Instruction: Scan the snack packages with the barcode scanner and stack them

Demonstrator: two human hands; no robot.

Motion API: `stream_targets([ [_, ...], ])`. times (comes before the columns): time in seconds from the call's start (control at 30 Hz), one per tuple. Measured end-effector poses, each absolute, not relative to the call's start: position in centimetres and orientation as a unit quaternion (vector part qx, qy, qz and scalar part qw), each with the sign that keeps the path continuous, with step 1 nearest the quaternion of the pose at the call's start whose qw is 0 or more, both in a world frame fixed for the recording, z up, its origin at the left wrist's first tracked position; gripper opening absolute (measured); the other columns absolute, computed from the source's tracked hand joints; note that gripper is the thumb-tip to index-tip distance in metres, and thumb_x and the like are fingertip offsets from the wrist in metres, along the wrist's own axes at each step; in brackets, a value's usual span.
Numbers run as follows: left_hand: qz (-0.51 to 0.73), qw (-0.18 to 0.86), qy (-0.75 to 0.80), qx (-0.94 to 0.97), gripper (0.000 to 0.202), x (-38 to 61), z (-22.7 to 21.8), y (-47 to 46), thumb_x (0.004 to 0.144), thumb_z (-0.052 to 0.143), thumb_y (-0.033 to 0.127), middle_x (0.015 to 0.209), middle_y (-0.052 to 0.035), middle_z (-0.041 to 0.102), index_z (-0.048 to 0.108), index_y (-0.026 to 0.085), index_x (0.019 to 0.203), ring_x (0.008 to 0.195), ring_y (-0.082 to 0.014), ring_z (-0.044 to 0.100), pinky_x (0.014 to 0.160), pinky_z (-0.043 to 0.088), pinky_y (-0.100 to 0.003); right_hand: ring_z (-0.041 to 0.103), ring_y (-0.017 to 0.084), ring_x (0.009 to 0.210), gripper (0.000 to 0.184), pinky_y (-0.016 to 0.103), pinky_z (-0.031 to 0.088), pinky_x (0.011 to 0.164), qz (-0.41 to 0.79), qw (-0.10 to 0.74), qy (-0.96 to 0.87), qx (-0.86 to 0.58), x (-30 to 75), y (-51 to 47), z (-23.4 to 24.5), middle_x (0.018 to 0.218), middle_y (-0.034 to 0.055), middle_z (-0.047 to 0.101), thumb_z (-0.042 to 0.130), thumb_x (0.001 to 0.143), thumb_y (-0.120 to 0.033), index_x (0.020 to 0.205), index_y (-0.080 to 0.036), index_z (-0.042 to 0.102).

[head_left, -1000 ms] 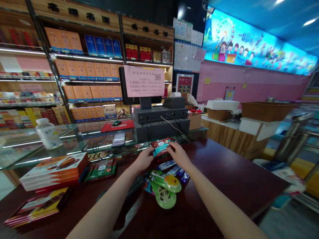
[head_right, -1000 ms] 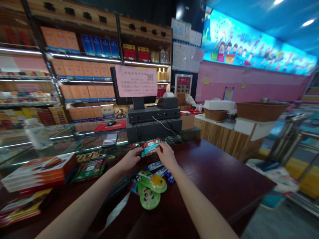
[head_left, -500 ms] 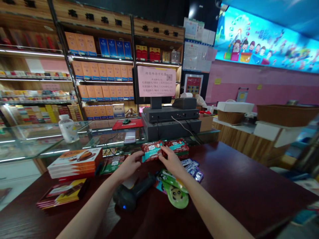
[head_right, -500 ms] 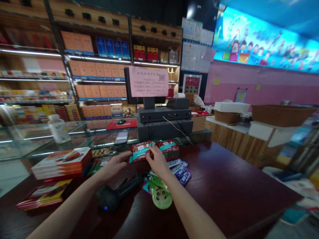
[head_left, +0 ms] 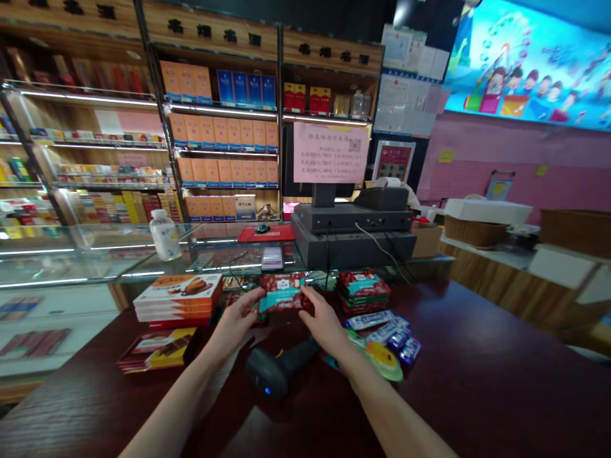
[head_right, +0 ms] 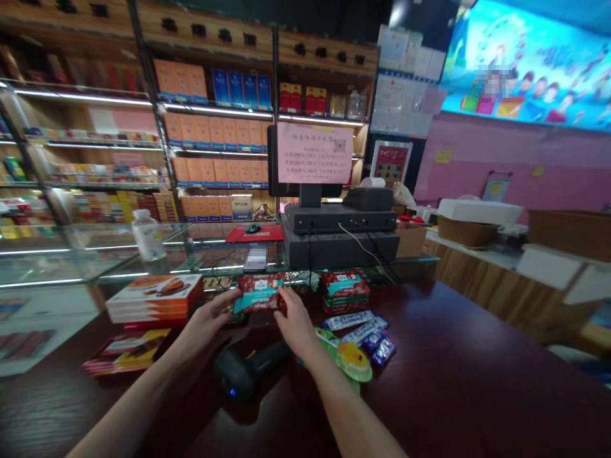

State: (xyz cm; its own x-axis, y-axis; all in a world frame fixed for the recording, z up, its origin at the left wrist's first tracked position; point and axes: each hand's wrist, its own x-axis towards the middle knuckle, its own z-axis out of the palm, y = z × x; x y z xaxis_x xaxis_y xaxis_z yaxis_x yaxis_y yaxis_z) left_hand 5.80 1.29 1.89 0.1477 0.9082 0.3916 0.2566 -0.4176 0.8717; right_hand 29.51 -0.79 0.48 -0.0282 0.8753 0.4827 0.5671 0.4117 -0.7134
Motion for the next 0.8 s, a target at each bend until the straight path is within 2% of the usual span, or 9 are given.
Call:
stream_targets([
  [0.13, 0.507, 0.35, 0.413, 0.671, 0.057, 5.0, 0.5, 1.4, 0.073, 0.055, 0.024, 0.138, -0.0082, 0.064, 0.063, 0.017, 0.129, 0.13, -0.0245, 0.058, 0.113, 0.043, -0.046, 0.043, 0.023, 0.143, 0.07, 0.047, 0.032, 0.122, 0.153, 0.467, -0.7, -0.518, 28.5, -0.7, -0.5, 0.152, 0.009, 0.049, 0.053, 0.079, -0.007, 0.147, -0.023, 0.049],
  [0.37, 0.488, 0.263, 0.419, 0.719, 0.065, 4.3, -1.0, 1.4, 0.068, 0.048, 0.014, 0.144, -0.0047, 0.058, 0.062, 0.021, 0.131, 0.138, -0.0209, 0.049, 0.122, 0.031, -0.043, 0.044, 0.023, 0.142, 0.074, 0.048, 0.035, 0.121, 0.1, 0.46, -0.726, -0.502, 28.5, -0.6, -2.0, 0.151, 0.0076, 0.05, 0.048, 0.079, -0.002, 0.149, -0.025, 0.046],
  [0.53, 0.461, 0.204, 0.419, 0.755, 0.064, 4.8, -0.9, 0.5, 0.073, 0.048, 0.013, 0.145, -0.0044, 0.056, 0.059, 0.024, 0.135, 0.138, -0.0203, 0.049, 0.121, 0.034, -0.041, 0.044, 0.025, 0.141, 0.077, 0.052, 0.038, 0.119, 0.039, 0.444, -0.749, -0.49, 29.4, -0.9, -1.9, 0.149, 0.0096, 0.051, 0.046, 0.078, 0.0, 0.15, -0.026, 0.043],
  [0.67, 0.452, 0.192, 0.42, 0.763, 0.059, 5.2, -0.9, 0.3, 0.079, 0.052, 0.019, 0.147, -0.0045, 0.054, 0.056, 0.027, 0.138, 0.138, -0.0205, 0.049, 0.116, 0.041, -0.038, 0.045, 0.024, 0.14, 0.074, 0.05, 0.039, 0.118, 0.005, 0.439, -0.76, -0.479, 30.0, -1.4, -1.1, 0.147, 0.0097, 0.053, 0.046, 0.081, 0.0, 0.15, -0.026, 0.043],
  [0.8, 0.455, 0.169, 0.416, 0.769, 0.055, 5.2, -1.1, 0.2, 0.084, 0.055, 0.025, 0.148, -0.0046, 0.054, 0.055, 0.028, 0.139, 0.139, -0.0218, 0.048, 0.117, 0.039, -0.04, 0.047, 0.024, 0.138, 0.072, 0.049, 0.041, 0.116, -0.019, 0.437, -0.768, -0.467, 30.3, -1.6, -0.5, 0.145, 0.0091, 0.055, 0.044, 0.084, -0.001, 0.151, -0.027, 0.042],
])
